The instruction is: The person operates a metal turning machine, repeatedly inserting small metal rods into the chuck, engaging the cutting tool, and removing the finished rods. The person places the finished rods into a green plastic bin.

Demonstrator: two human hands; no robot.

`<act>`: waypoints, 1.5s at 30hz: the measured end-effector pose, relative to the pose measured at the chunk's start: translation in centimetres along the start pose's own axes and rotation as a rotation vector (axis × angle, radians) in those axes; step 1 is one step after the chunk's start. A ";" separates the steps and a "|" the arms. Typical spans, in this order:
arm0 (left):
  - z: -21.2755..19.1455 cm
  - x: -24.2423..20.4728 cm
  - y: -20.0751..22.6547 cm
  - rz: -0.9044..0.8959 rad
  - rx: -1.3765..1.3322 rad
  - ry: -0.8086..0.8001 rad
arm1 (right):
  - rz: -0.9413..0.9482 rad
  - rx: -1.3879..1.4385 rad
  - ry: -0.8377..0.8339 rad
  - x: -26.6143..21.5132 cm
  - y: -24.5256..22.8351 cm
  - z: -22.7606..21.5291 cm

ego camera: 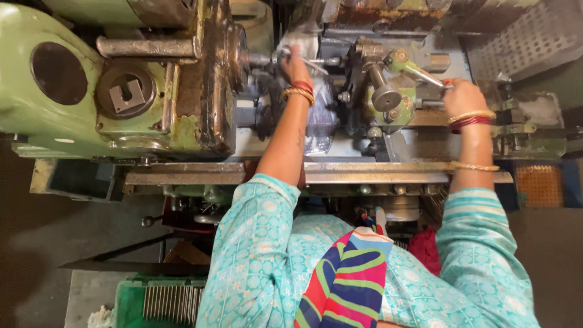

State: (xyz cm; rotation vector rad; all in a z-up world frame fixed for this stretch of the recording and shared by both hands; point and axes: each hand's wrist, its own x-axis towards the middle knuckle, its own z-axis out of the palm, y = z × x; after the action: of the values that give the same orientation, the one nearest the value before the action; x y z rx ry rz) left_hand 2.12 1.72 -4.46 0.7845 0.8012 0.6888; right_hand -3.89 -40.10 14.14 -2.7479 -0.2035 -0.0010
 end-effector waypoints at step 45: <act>-2.9 0.5 -2.1 -0.065 0.641 0.167 | -0.204 -0.191 0.231 0.3 1.0 1.7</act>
State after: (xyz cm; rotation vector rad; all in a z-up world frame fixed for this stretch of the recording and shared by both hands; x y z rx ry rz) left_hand 0.50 1.99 -7.63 1.2805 1.2200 0.4384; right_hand -3.45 -40.30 12.20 -2.8706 -0.4384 -0.4109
